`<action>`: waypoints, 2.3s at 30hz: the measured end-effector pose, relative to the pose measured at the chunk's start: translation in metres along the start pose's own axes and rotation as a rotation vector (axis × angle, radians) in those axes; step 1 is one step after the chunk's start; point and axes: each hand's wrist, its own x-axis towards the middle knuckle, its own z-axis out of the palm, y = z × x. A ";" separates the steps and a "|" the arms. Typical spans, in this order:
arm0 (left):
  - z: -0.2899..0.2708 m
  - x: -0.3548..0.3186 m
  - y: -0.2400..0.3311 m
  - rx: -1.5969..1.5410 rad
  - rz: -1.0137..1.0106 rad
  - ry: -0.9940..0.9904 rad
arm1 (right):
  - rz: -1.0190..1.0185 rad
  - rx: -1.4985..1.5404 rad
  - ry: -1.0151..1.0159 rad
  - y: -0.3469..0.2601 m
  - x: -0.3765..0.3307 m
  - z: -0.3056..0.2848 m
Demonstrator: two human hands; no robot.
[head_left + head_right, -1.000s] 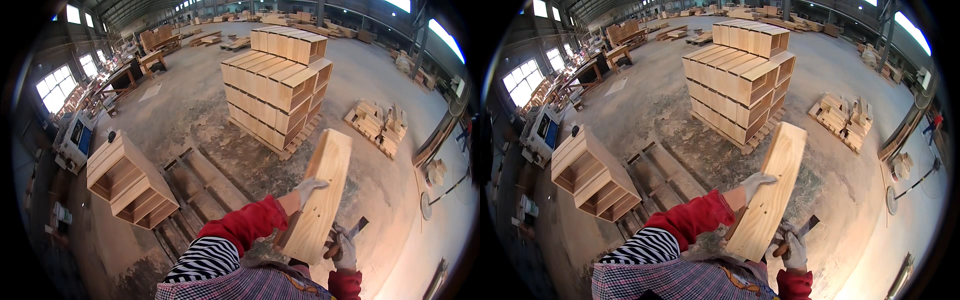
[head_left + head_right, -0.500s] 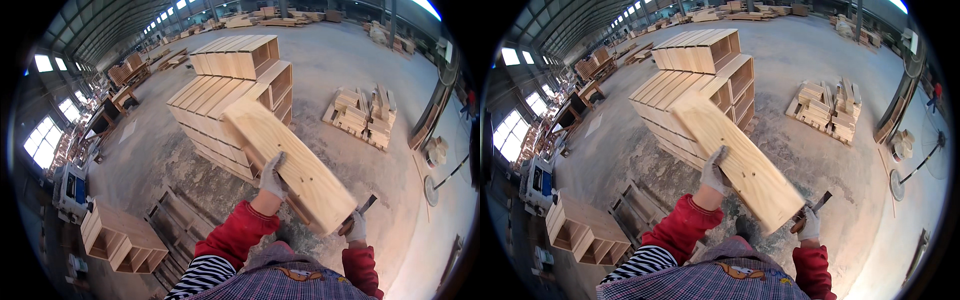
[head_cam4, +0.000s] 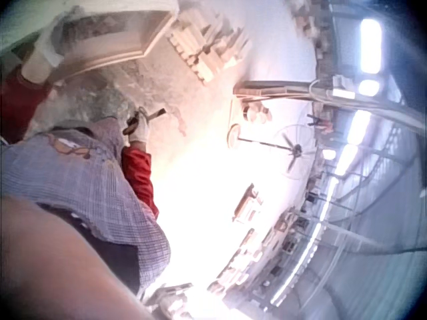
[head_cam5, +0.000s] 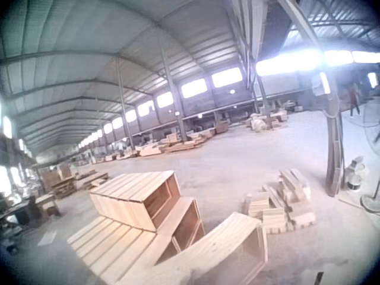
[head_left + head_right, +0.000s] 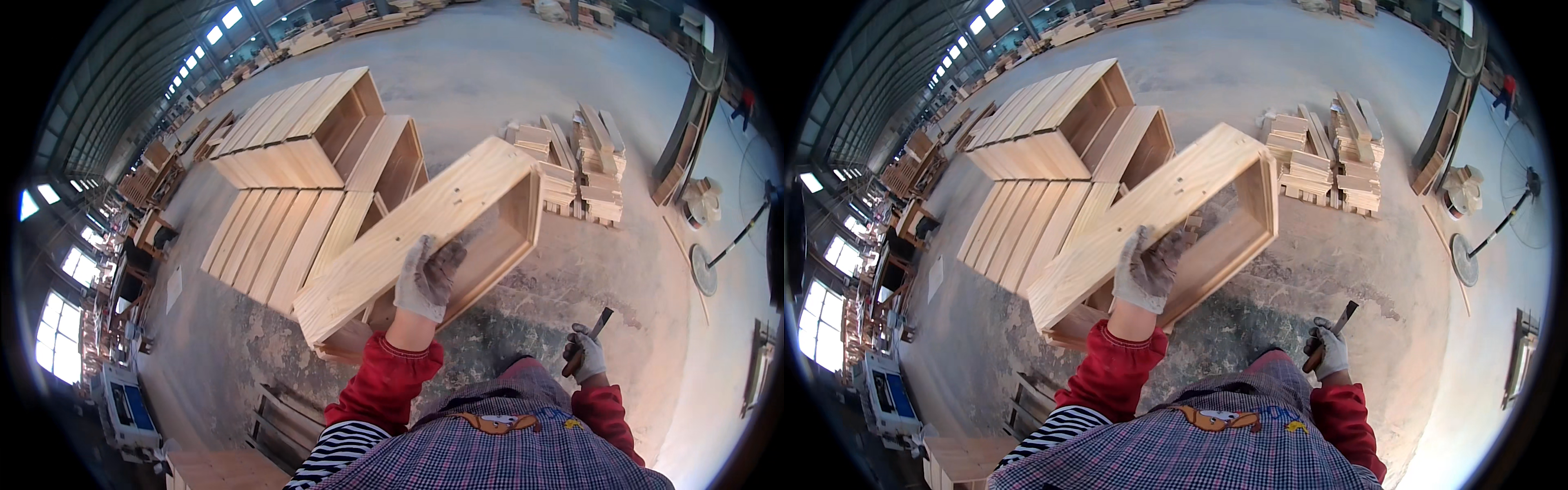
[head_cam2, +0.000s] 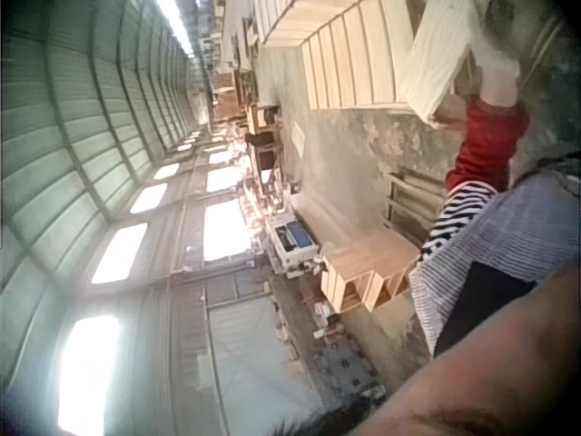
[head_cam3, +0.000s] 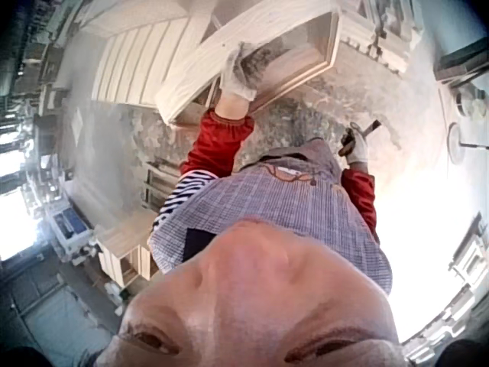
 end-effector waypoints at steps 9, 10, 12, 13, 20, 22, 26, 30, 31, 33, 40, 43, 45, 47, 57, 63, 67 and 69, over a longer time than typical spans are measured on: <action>0.037 0.223 0.025 0.043 0.297 0.044 | 0.049 -0.014 -0.044 -0.088 0.244 0.067; 0.043 0.242 0.030 0.046 0.324 0.057 | 0.051 -0.064 -0.073 -0.106 0.266 0.087; 0.052 0.280 0.042 0.071 0.377 0.075 | 0.044 -0.127 -0.162 -0.140 0.310 0.128; 0.051 0.295 0.046 0.076 0.407 0.095 | 0.046 -0.160 -0.185 -0.156 0.327 0.152; 0.040 0.412 0.073 0.167 0.541 0.212 | 0.156 -0.184 -0.408 -0.175 0.444 0.282; 0.033 0.443 0.079 0.170 0.549 0.229 | 0.174 -0.204 -0.429 -0.170 0.471 0.309; 0.022 0.499 0.087 0.094 0.538 0.207 | 0.242 -0.264 -0.426 -0.168 0.522 0.349; 0.031 0.536 0.093 0.132 0.537 0.180 | 0.210 -0.297 -0.390 -0.178 0.570 0.393; 0.031 0.546 0.092 0.124 0.533 0.178 | 0.200 -0.299 -0.369 -0.180 0.581 0.405; 0.029 0.560 0.094 0.109 0.527 0.170 | 0.207 -0.316 -0.398 -0.182 0.596 0.430; 0.001 0.588 0.102 0.063 0.505 0.214 | 0.236 -0.421 -0.516 -0.178 0.651 0.484; -0.011 0.599 0.110 0.024 0.525 0.166 | 0.255 -0.453 -0.540 -0.185 0.684 0.504; -0.011 0.599 0.115 0.067 0.587 0.273 | 0.234 -0.501 -0.541 -0.187 0.705 0.511; -0.021 0.601 0.124 0.087 0.634 0.356 | 0.241 -0.499 -0.571 -0.190 0.722 0.518; -0.040 0.608 0.135 0.194 0.694 0.392 | 0.364 -0.591 -0.654 -0.189 0.771 0.544; -0.037 0.605 0.129 0.258 0.685 0.500 | 0.330 -0.725 -0.776 -0.171 0.798 0.561; -0.036 0.599 0.096 0.531 0.694 0.440 | 0.236 -0.820 -0.908 -0.144 0.831 0.566; -0.048 0.584 0.071 0.580 0.494 0.490 | 0.427 -0.747 -0.836 -0.146 0.817 0.584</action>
